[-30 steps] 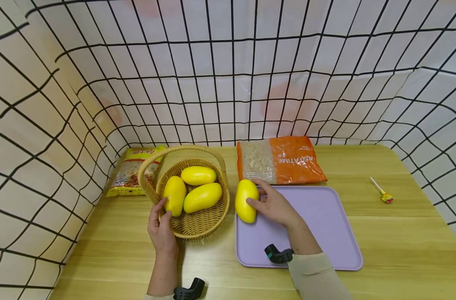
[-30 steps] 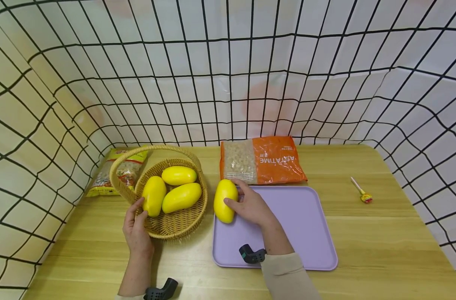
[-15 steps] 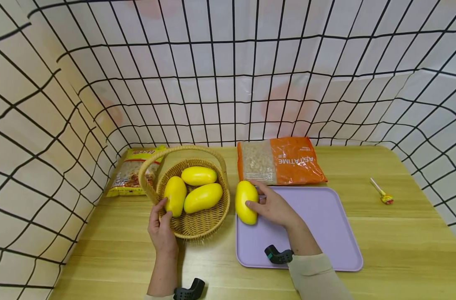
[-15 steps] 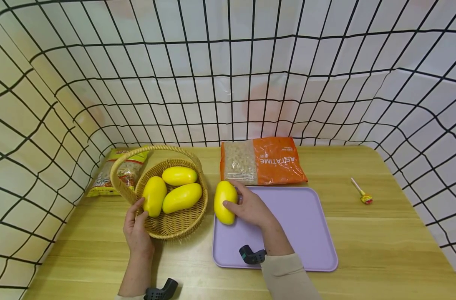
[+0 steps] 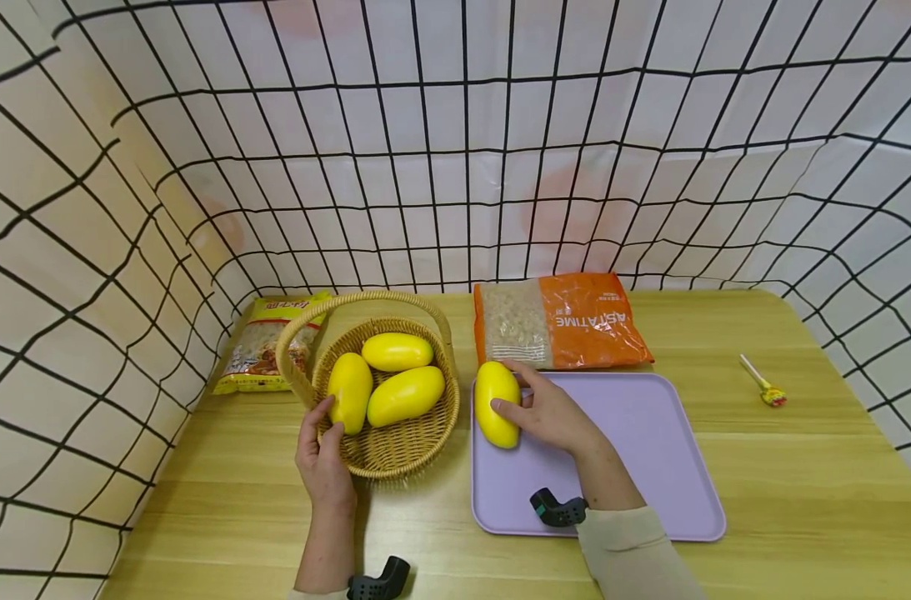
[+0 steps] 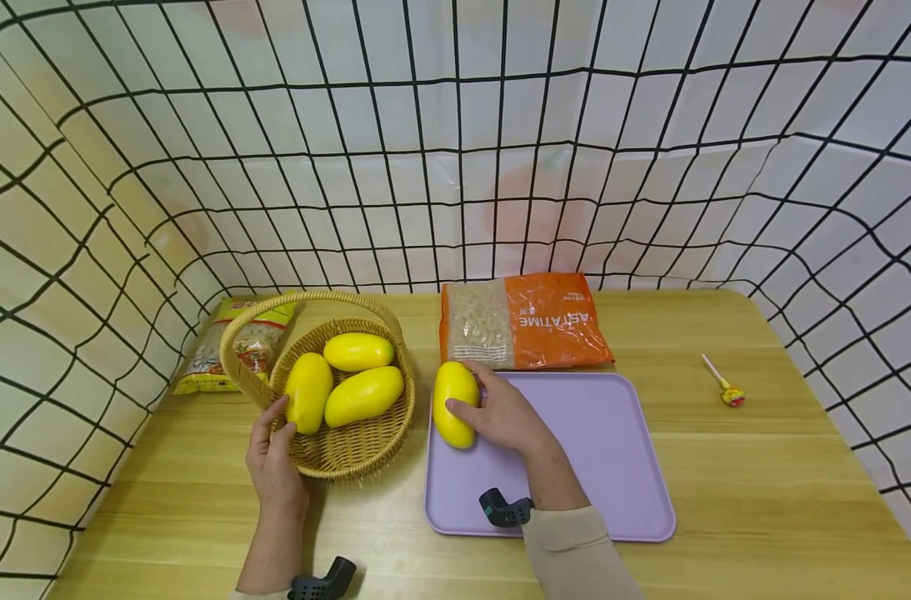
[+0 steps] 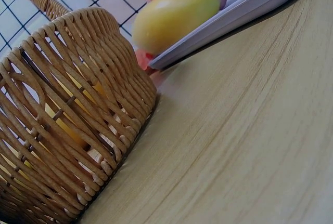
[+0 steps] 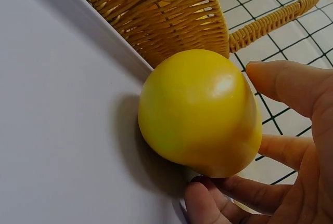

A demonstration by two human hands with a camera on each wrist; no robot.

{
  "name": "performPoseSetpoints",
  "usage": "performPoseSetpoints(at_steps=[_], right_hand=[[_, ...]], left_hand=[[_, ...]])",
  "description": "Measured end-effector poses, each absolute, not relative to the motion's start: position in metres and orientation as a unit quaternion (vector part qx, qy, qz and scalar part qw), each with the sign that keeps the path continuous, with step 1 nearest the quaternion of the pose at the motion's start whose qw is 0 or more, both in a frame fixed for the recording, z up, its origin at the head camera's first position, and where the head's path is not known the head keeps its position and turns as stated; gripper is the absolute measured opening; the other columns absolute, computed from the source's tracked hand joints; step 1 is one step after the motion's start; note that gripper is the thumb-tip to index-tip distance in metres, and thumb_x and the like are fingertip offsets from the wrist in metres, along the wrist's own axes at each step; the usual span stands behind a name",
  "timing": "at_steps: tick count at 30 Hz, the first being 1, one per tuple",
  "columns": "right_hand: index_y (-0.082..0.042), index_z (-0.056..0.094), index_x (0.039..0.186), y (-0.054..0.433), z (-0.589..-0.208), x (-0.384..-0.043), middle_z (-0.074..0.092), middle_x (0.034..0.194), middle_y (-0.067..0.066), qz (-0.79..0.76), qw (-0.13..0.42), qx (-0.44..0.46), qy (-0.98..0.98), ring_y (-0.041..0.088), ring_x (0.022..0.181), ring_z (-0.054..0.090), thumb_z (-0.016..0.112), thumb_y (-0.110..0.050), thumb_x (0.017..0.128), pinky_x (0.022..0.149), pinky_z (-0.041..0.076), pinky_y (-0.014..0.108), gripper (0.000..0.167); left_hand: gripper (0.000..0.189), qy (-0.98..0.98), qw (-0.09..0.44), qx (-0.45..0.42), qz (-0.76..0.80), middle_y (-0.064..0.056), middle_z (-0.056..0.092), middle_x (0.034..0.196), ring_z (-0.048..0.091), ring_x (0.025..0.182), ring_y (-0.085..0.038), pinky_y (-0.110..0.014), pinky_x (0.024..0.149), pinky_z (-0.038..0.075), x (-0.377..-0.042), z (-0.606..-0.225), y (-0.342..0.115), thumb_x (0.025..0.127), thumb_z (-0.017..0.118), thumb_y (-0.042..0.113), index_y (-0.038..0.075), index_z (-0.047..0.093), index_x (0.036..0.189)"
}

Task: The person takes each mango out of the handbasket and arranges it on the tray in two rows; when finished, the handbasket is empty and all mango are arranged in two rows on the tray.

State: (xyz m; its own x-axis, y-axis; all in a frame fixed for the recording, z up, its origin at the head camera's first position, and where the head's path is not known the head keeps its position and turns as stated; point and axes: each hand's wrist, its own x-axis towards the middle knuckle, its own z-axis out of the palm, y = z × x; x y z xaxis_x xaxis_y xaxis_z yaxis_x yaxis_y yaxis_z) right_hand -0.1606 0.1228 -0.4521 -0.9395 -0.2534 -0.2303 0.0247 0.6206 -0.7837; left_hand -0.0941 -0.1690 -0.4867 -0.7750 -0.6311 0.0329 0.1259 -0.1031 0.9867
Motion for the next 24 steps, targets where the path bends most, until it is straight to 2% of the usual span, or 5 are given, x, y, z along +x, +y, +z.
performPoseSetpoints(at_steps=[11,24], right_hand=[[-0.029,0.040,0.156,0.1211,-0.4500,-0.1619,0.063,0.133,0.011,-0.430,0.163,-0.046,0.886,0.026,0.109,0.062,0.072,-0.044,0.092,0.089,0.052,0.043,0.073],[-0.030,0.042,0.154,0.1178,-0.4525,-0.1631,0.062,0.134,0.010,-0.422,0.160,-0.039,0.892,0.025,0.111,0.063,0.073,-0.047,0.091,0.090,0.052,0.044,0.073]], left_hand=[[0.038,-0.614,0.267,0.206,-0.714,0.012,0.062,0.128,0.046,0.131,-0.008,-0.018,0.099,0.038,-0.0942,-0.4868,-0.1693,0.095,0.048,-0.002,0.002,0.067,0.127],[0.037,-0.612,0.272,0.200,-0.716,0.012,0.063,0.127,0.046,0.131,-0.008,-0.018,0.100,0.037,-0.0944,-0.4872,-0.1696,0.095,0.048,-0.002,0.001,0.067,0.126]])
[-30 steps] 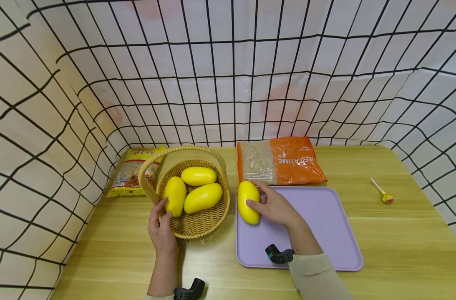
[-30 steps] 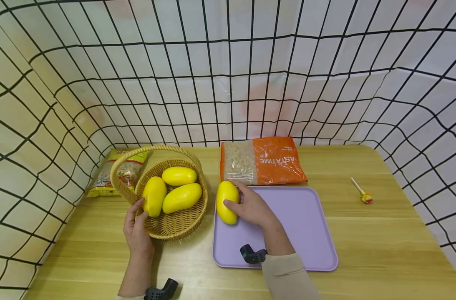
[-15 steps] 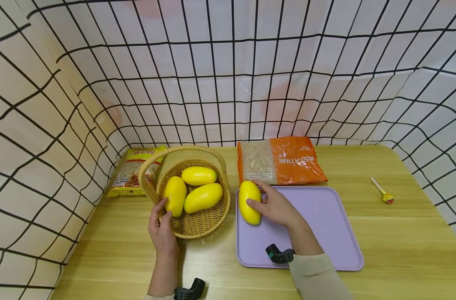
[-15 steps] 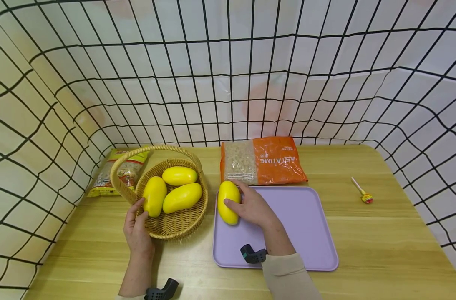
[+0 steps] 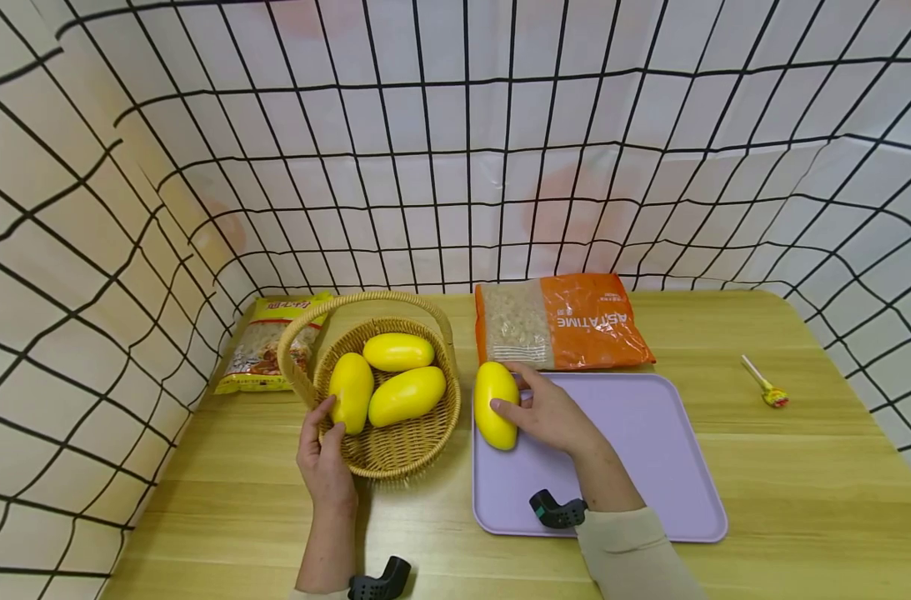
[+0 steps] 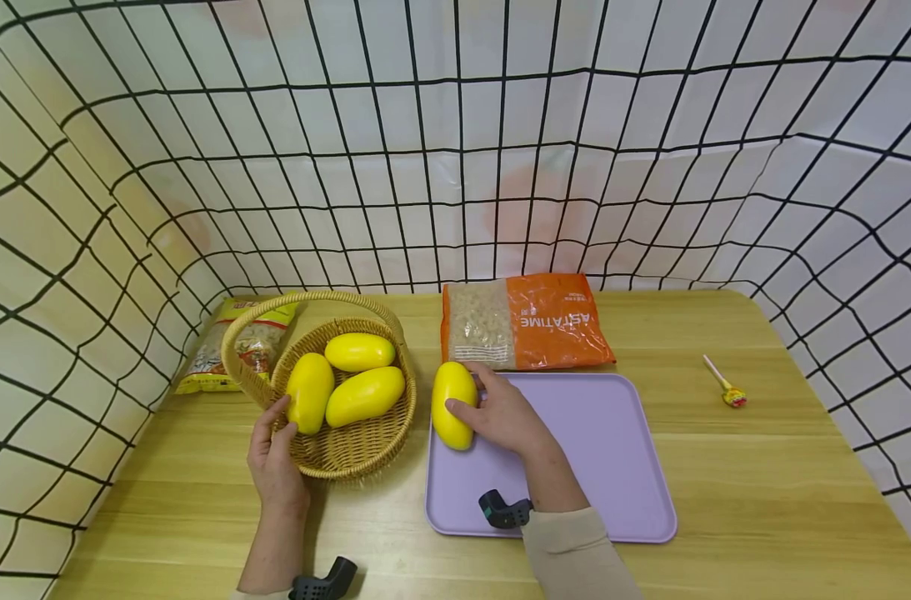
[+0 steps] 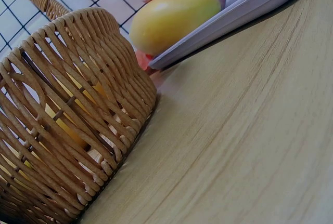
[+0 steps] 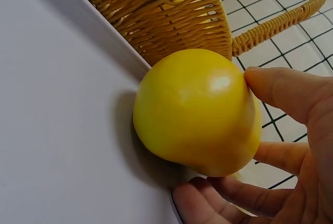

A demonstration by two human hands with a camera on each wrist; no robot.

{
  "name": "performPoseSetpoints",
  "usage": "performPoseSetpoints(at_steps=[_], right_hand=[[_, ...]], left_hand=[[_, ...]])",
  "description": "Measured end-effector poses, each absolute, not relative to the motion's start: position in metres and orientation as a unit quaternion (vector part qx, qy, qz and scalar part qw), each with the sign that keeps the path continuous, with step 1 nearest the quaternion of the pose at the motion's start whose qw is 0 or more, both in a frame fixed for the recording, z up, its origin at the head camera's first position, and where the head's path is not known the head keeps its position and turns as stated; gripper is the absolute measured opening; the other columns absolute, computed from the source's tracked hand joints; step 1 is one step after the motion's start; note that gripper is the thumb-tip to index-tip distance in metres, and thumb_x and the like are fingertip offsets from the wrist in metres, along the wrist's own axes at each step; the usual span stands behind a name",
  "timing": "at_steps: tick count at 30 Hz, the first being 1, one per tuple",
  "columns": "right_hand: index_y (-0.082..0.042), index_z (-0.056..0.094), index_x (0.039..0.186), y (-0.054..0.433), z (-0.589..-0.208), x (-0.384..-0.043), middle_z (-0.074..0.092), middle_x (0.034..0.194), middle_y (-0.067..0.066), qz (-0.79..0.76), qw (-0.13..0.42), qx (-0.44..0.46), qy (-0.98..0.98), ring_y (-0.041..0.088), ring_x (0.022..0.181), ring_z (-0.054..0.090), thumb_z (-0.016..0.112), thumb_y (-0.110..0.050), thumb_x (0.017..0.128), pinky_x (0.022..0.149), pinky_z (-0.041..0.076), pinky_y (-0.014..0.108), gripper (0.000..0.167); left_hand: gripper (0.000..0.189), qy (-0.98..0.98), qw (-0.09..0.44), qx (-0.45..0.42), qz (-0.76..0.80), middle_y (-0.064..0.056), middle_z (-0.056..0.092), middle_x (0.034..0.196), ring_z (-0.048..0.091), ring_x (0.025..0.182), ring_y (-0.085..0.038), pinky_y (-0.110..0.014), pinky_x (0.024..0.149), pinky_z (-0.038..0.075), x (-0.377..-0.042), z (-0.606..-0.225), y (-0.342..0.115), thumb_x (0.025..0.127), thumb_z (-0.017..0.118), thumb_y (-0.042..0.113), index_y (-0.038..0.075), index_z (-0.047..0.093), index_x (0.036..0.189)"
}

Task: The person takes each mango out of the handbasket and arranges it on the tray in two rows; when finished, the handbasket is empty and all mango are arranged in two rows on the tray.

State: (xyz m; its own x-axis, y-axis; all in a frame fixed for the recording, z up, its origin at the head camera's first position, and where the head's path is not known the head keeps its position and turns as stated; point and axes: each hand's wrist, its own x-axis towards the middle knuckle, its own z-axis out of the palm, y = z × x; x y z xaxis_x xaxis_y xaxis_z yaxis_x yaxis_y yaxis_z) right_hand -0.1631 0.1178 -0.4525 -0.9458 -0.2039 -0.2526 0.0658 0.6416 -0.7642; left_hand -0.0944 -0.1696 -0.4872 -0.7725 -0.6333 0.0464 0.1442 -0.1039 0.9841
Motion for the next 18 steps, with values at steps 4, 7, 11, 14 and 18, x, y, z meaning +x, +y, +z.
performPoseSetpoints(at_steps=[4,7,11,14,18], right_hand=[[-0.029,0.041,0.155,0.118,-0.451,-0.163,0.061,0.138,0.009,-0.414,0.157,-0.040,0.896,0.024,0.108,0.063,0.072,-0.047,0.091,0.088,0.053,0.042,0.073],[-0.029,0.042,0.154,0.119,-0.448,-0.162,0.059,0.142,0.009,-0.406,0.154,-0.041,0.900,0.024,0.107,0.062,0.071,-0.049,0.091,0.087,0.053,0.041,0.073],[-0.027,0.040,0.156,0.122,-0.441,-0.158,0.056,0.147,0.009,-0.388,0.133,-0.054,0.910,0.029,0.117,0.061,0.070,-0.051,0.092,0.092,0.053,0.047,0.075],[-0.025,0.038,0.157,0.123,-0.430,-0.154,0.052,0.150,0.009,-0.384,0.111,-0.071,0.914,0.033,0.127,0.057,0.070,-0.051,0.092,0.098,0.052,0.054,0.077],[-0.023,0.040,0.156,0.121,-0.413,-0.146,0.049,0.153,0.009,-0.414,0.093,-0.114,0.898,0.035,0.133,0.055,0.074,-0.044,0.091,0.104,0.050,0.054,0.077]], left_hand=[[0.037,-0.609,0.270,0.202,-0.718,0.012,0.063,0.128,0.045,0.132,-0.008,-0.018,0.100,0.037,-0.094,-0.487,-0.169,0.095,0.048,-0.002,0.002,0.067,0.126],[0.037,-0.610,0.269,0.204,-0.717,0.013,0.062,0.128,0.045,0.131,-0.008,-0.018,0.099,0.037,-0.094,-0.487,-0.169,0.095,0.049,-0.002,0.001,0.067,0.127],[0.037,-0.613,0.267,0.202,-0.715,0.015,0.063,0.126,0.046,0.130,-0.007,-0.018,0.100,0.037,-0.094,-0.487,-0.169,0.095,0.049,-0.002,0.000,0.066,0.127],[0.037,-0.614,0.266,0.200,-0.715,0.016,0.063,0.126,0.046,0.130,-0.007,-0.018,0.099,0.037,-0.094,-0.487,-0.169,0.095,0.049,-0.002,0.000,0.066,0.128],[0.037,-0.614,0.268,0.197,-0.716,0.017,0.062,0.125,0.046,0.129,-0.007,-0.018,0.098,0.038,-0.094,-0.488,-0.170,0.094,0.049,-0.003,0.000,0.065,0.128]])
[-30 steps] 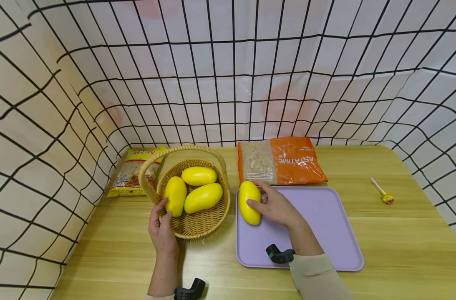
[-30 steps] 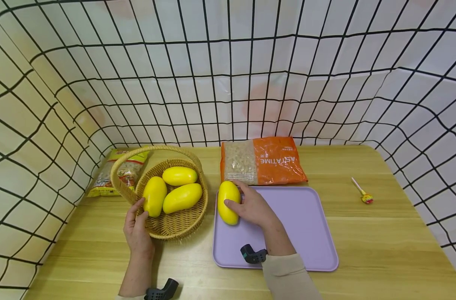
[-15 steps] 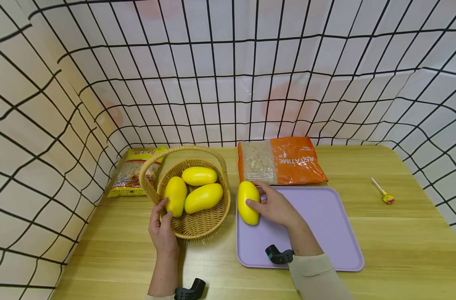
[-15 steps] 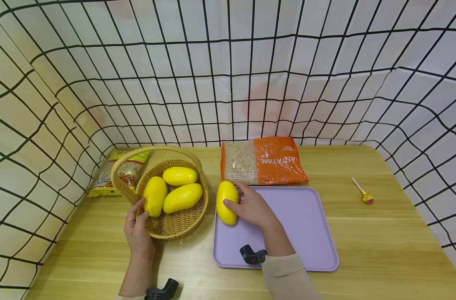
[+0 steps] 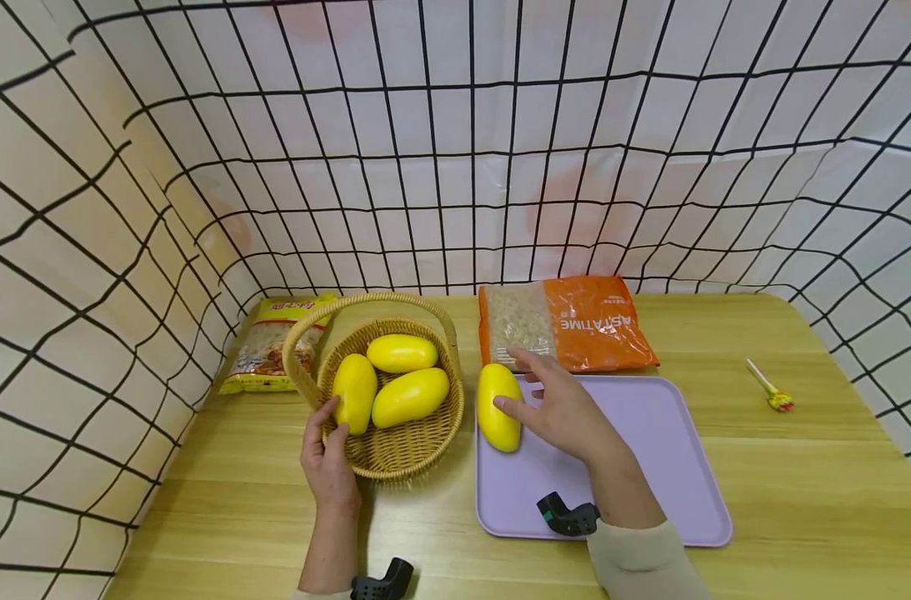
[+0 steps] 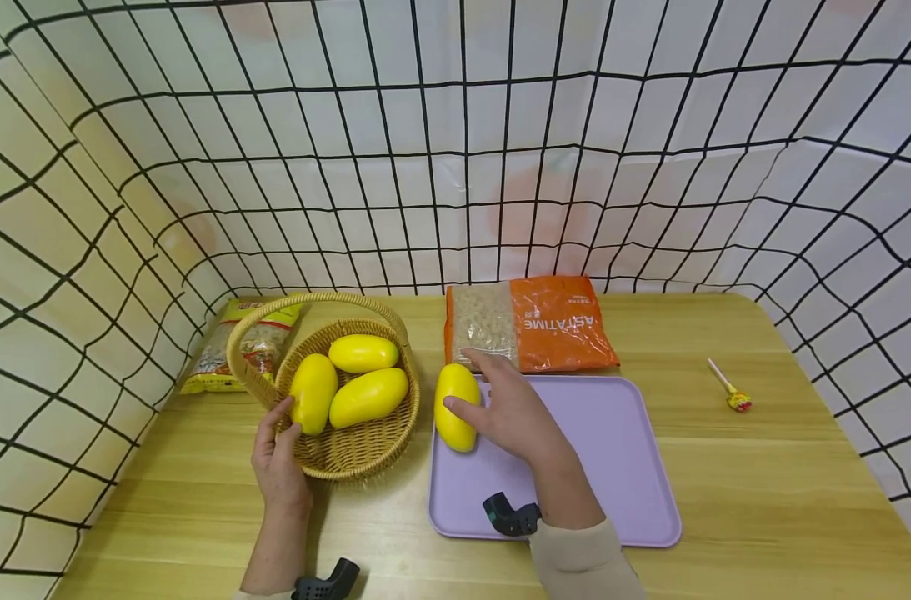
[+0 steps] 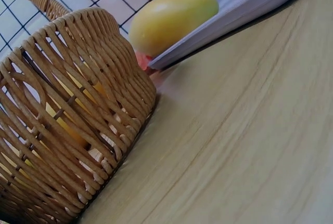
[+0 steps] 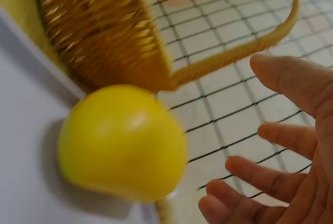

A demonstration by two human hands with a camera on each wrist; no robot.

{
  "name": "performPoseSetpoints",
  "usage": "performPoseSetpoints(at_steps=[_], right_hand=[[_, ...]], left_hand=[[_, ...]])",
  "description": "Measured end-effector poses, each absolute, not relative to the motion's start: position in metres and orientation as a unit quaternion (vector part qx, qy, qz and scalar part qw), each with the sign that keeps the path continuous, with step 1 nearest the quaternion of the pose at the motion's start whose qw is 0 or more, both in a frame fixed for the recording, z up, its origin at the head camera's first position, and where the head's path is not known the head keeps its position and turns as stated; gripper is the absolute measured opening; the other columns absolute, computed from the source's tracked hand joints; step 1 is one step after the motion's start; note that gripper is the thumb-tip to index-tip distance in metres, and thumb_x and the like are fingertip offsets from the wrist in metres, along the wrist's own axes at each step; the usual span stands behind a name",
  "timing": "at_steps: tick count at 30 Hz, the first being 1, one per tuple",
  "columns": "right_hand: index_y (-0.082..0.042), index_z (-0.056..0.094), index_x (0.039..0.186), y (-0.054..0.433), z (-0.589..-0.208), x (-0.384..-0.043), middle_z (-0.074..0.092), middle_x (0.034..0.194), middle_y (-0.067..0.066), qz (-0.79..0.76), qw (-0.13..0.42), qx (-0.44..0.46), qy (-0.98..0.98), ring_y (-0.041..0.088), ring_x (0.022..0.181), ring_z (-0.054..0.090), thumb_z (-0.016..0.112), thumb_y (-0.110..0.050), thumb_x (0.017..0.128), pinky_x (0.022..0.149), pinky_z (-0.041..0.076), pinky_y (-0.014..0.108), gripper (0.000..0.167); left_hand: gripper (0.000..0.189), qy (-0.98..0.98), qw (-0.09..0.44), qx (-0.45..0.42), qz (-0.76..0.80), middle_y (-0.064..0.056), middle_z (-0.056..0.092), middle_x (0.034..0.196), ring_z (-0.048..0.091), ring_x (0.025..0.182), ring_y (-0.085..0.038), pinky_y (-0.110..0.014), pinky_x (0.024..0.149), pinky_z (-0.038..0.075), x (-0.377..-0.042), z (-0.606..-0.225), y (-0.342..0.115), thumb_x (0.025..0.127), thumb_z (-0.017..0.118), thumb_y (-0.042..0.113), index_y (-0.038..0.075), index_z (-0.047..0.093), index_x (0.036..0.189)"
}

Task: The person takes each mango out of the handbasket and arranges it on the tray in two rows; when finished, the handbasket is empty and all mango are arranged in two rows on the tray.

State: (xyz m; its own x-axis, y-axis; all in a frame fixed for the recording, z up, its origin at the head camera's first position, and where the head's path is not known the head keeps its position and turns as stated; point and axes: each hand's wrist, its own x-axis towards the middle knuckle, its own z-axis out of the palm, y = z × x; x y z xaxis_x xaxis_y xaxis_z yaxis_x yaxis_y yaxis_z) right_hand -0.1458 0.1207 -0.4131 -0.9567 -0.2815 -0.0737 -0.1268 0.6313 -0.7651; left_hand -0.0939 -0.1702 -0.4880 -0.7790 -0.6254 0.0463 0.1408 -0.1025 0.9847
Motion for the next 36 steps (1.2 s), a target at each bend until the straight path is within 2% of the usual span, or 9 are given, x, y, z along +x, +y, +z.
performPoseSetpoints(at_steps=[8,12,16,21,26,31,36], right_hand=[[-0.029,0.050,0.149,0.101,-0.392,-0.122,0.050,0.150,-0.001,-0.421,0.099,-0.213,0.876,0.032,0.124,0.061,0.083,-0.038,0.085,0.099,0.053,0.051,0.073],[-0.028,0.053,0.147,0.081,-0.390,-0.113,0.051,0.148,-0.008,-0.400,0.089,-0.277,0.869,0.020,0.127,0.058,0.083,-0.037,0.085,0.103,0.051,0.046,0.070],[-0.025,0.056,0.145,0.055,-0.396,-0.110,0.055,0.143,-0.007,-0.393,0.073,-0.323,0.858,0.012,0.128,0.054,0.084,-0.034,0.084,0.106,0.050,0.041,0.068],[-0.022,0.057,0.144,0.026,-0.403,-0.116,0.056,0.143,-0.002,-0.366,0.053,-0.329,0.869,0.020,0.137,0.048,0.084,-0.038,0.084,0.114,0.043,0.046,0.068],[-0.026,0.056,0.146,0.006,-0.411,-0.128,0.054,0.147,0.000,-0.310,0.034,-0.310,0.898,0.025,0.147,0.040,0.082,-0.043,0.085,0.120,0.034,0.049,0.069],[-0.030,0.054,0.148,-0.007,-0.419,-0.140,0.049,0.156,0.000,-0.255,0.031,-0.312,0.915,0.030,0.154,0.030,0.080,-0.040,0.087,0.126,0.018,0.055,0.068],[-0.033,0.055,0.147,-0.013,-0.420,-0.148,0.046,0.158,-0.002,-0.209,0.030,-0.314,0.926,0.029,0.150,0.033,0.080,-0.037,0.088,0.125,0.022,0.055,0.064]], left_hand=[[0.037,-0.615,0.262,0.193,-0.718,0.016,0.062,0.125,0.047,0.127,-0.006,-0.017,0.096,0.039,-0.094,-0.489,-0.171,0.094,0.051,-0.003,0.000,0.065,0.128],[0.037,-0.615,0.260,0.192,-0.719,0.016,0.062,0.126,0.046,0.128,-0.007,-0.018,0.097,0.038,-0.094,-0.490,-0.172,0.095,0.051,-0.002,0.001,0.065,0.129],[0.037,-0.619,0.260,0.188,-0.717,0.017,0.062,0.125,0.046,0.129,-0.007,-0.019,0.098,0.037,-0.094,-0.490,-0.173,0.095,0.051,-0.002,0.000,0.064,0.129],[0.036,-0.624,0.257,0.188,-0.714,0.016,0.061,0.127,0.046,0.128,-0.007,-0.018,0.098,0.038,-0.095,-0.490,-0.173,0.096,0.051,-0.001,-0.001,0.063,0.130],[0.036,-0.623,0.256,0.189,-0.714,0.014,0.061,0.128,0.046,0.128,-0.008,-0.019,0.098,0.038,-0.095,-0.489,-0.172,0.096,0.051,-0.001,-0.001,0.063,0.130],[0.037,-0.622,0.257,0.190,-0.714,0.015,0.061,0.126,0.047,0.127,-0.009,-0.019,0.097,0.039,-0.094,-0.489,-0.173,0.095,0.051,-0.002,-0.001,0.064,0.129],[0.037,-0.624,0.259,0.188,-0.713,0.015,0.061,0.126,0.049,0.125,-0.009,-0.018,0.095,0.041,-0.093,-0.488,-0.172,0.095,0.051,-0.002,-0.002,0.063,0.129]])
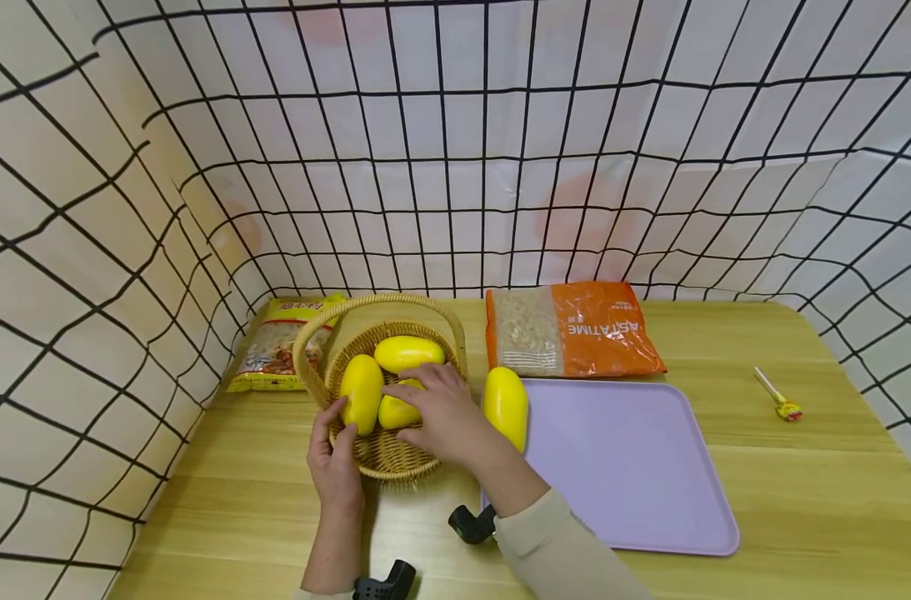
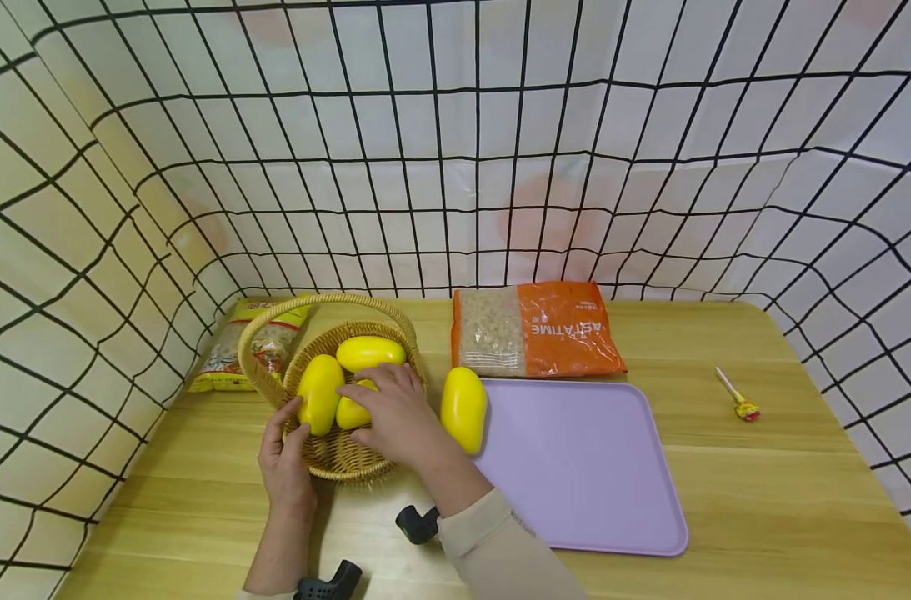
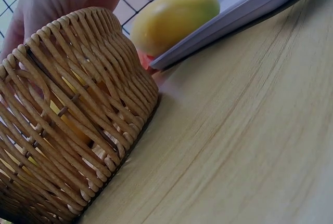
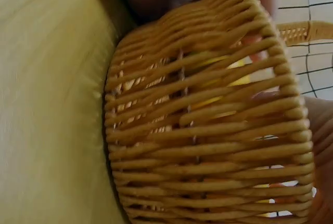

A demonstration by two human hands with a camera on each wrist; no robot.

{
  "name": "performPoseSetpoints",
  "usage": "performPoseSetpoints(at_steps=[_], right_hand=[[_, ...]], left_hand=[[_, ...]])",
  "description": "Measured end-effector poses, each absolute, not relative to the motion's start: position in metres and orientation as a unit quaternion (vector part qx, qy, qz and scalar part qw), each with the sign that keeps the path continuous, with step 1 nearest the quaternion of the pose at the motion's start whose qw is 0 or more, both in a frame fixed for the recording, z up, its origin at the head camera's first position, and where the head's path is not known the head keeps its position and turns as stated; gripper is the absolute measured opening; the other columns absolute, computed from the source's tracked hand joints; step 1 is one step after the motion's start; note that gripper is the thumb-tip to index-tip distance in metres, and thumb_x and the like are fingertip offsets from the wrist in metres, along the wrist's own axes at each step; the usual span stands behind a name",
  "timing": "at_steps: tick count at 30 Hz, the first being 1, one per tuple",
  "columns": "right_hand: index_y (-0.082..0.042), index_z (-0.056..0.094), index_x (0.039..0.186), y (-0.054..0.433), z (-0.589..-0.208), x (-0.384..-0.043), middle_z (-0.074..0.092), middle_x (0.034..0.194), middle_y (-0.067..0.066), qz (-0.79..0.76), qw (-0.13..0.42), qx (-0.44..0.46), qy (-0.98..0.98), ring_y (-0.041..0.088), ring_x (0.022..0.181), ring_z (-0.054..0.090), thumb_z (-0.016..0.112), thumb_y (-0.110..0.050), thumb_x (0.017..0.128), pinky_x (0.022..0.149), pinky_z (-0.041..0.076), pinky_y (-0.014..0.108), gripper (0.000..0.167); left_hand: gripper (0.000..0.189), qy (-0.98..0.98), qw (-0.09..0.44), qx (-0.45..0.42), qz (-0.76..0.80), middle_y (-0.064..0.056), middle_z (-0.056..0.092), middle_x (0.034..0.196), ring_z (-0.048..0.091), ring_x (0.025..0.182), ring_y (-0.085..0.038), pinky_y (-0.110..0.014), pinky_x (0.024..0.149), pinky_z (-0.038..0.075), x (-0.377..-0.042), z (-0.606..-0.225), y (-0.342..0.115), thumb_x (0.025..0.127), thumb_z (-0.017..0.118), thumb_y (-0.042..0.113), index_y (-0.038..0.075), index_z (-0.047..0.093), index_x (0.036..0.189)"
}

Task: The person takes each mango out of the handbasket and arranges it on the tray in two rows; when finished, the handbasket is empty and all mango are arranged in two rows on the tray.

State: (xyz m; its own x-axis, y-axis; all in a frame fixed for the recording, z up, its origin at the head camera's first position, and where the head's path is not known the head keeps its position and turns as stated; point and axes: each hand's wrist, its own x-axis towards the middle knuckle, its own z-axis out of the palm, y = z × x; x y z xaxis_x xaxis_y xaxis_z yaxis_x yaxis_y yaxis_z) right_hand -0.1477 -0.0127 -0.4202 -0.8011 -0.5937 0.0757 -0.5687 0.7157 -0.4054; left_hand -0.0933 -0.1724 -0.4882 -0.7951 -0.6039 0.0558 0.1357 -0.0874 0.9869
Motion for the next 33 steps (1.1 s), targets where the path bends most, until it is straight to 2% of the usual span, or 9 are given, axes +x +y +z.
performPoseSetpoints(at_steps=[4,7,13,25,33], right_hand=[[-0.033,0.055,0.147,-0.014,-0.421,-0.152,0.046,0.157,-0.001,-0.194,0.030,-0.315,0.929,0.028,0.146,0.036,0.080,-0.036,0.088,0.120,0.032,0.054,0.064],[-0.032,0.055,0.147,-0.015,-0.421,-0.156,0.047,0.157,-0.001,-0.196,0.032,-0.318,0.927,0.027,0.145,0.037,0.080,-0.035,0.088,0.119,0.035,0.053,0.064],[-0.032,0.056,0.146,-0.016,-0.426,-0.158,0.049,0.155,-0.001,-0.184,0.029,-0.317,0.930,0.027,0.143,0.039,0.080,-0.036,0.088,0.117,0.036,0.053,0.063],[-0.034,0.056,0.146,-0.022,-0.430,-0.156,0.051,0.153,-0.003,-0.142,0.006,-0.310,0.940,0.028,0.143,0.039,0.078,-0.040,0.089,0.121,0.032,0.051,0.061],[-0.033,0.059,0.143,-0.023,-0.432,-0.157,0.054,0.150,-0.005,-0.129,0.000,-0.307,0.943,0.027,0.141,0.043,0.077,-0.039,0.090,0.116,0.038,0.052,0.056]], left_hand=[[0.037,-0.624,0.258,0.186,-0.714,0.013,0.060,0.128,0.049,0.125,-0.010,-0.018,0.095,0.042,-0.094,-0.489,-0.172,0.095,0.050,-0.002,-0.001,0.063,0.130],[0.037,-0.624,0.257,0.187,-0.714,0.012,0.060,0.129,0.048,0.125,-0.010,-0.018,0.095,0.042,-0.094,-0.489,-0.171,0.095,0.050,-0.002,-0.001,0.063,0.129],[0.037,-0.624,0.255,0.187,-0.714,0.009,0.060,0.130,0.048,0.126,-0.010,-0.018,0.095,0.042,-0.094,-0.489,-0.171,0.094,0.050,-0.003,-0.002,0.063,0.129],[0.037,-0.619,0.259,0.188,-0.717,0.009,0.060,0.132,0.048,0.126,-0.009,-0.019,0.095,0.041,-0.093,-0.489,-0.173,0.095,0.051,-0.002,-0.001,0.064,0.129],[0.037,-0.621,0.259,0.184,-0.717,0.012,0.060,0.129,0.048,0.125,-0.010,-0.018,0.094,0.042,-0.094,-0.489,-0.173,0.095,0.050,-0.003,-0.002,0.063,0.130]])
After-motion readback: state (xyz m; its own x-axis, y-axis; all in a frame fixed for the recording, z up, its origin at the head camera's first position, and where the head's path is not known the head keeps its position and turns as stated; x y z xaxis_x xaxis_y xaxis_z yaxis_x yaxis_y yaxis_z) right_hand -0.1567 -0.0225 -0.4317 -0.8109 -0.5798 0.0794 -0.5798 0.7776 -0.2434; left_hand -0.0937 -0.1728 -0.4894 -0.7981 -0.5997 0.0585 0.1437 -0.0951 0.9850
